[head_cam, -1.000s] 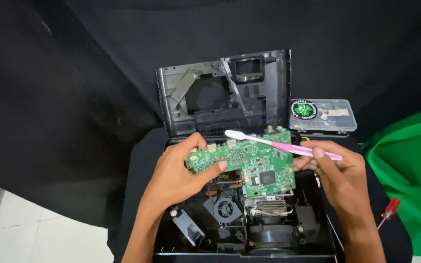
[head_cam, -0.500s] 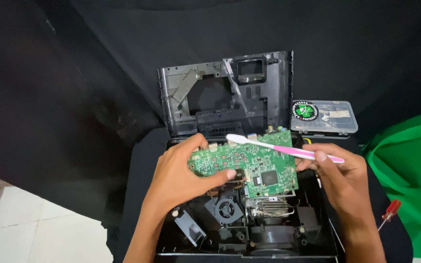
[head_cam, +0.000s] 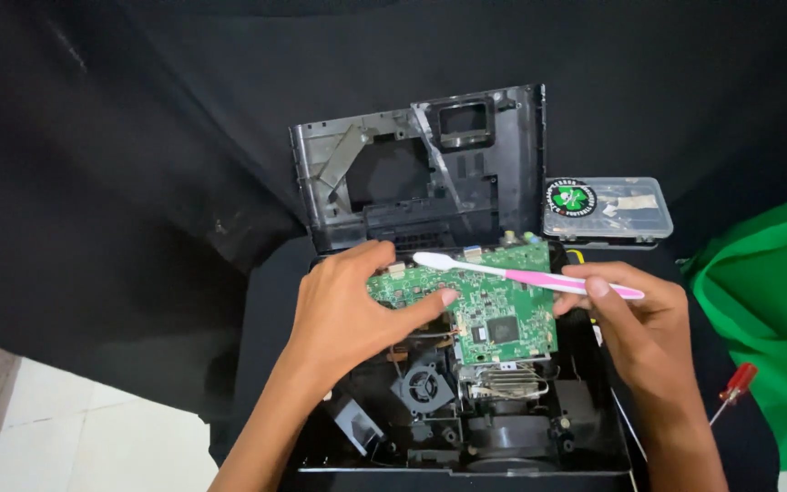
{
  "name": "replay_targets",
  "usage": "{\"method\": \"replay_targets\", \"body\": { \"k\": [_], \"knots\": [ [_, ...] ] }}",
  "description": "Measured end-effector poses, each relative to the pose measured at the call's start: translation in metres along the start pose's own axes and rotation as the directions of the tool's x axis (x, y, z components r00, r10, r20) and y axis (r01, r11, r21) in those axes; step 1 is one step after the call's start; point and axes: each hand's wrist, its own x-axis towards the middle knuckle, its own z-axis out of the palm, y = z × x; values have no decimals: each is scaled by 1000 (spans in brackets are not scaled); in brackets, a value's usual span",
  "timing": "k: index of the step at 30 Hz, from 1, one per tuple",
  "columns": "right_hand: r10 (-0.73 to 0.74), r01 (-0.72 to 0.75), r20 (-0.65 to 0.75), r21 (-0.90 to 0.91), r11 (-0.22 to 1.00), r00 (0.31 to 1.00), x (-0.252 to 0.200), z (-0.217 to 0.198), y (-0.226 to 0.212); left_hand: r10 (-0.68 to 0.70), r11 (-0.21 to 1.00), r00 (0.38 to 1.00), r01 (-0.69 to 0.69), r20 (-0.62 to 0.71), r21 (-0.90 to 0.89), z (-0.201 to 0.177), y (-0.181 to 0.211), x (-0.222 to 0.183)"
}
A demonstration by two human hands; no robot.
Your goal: Disassembling an electronic device to remove and clean the motherboard using a screwdriver and a toothbrush.
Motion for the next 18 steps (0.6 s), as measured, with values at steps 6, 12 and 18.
{"method": "replay_targets", "body": {
  "k": [6,12,18],
  "knots": [
    [-26,26,-36,-14,1000,999,1,-1,4,90,996,995,-90,46,-11,2,-2,1],
    [-58,57,-37,-42,998,998,2,1,2,107,989,994,-109,26,104,10,1,3],
    [-74,74,-22,34,997,997,2,-4,8,10,997,999,-13,36,74,23,6,5]
  ]
}}
